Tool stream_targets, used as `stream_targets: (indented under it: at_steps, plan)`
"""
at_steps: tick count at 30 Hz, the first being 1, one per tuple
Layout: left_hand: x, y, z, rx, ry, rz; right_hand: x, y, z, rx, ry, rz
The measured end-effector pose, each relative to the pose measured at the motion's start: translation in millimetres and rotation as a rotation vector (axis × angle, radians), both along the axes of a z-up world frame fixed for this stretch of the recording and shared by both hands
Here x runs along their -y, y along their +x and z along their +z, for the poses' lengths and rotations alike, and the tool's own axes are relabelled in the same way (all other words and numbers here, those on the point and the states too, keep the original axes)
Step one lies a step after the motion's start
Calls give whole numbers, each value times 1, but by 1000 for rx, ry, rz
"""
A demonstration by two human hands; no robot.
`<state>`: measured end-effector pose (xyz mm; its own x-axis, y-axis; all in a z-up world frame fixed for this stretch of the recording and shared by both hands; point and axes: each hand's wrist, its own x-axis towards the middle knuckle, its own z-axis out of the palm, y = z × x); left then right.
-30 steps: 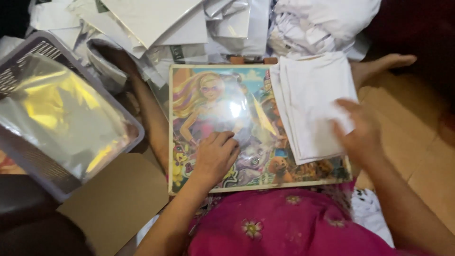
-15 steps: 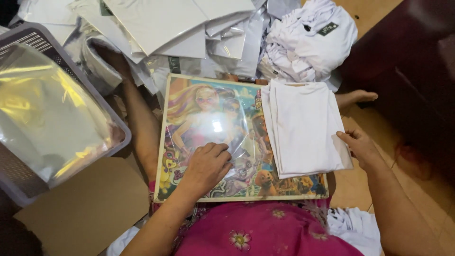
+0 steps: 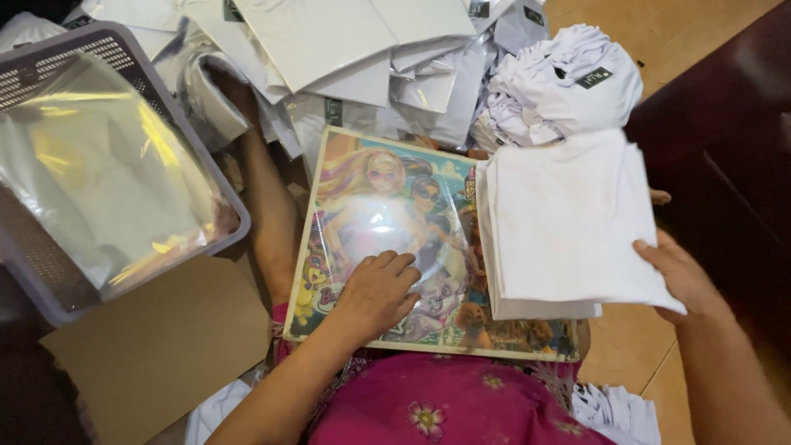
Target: Folding white t-shirts and placing them into plastic bags for packaging
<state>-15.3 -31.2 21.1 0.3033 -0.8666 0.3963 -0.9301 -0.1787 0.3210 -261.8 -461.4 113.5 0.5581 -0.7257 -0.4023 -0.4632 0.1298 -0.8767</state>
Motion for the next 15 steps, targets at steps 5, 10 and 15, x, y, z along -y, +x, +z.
stream_targets:
  at_steps: [5,10,15]
  plan:
    - [-2,-12,11,-291,-187,-1,-43,22,38,140,-74,34]
    - [-14,-30,35,-1151,-444,32,-46,33,-34,-41,-298,192]
    - [-31,-41,16,-1524,-660,213,-164,82,-61,-347,-186,320]
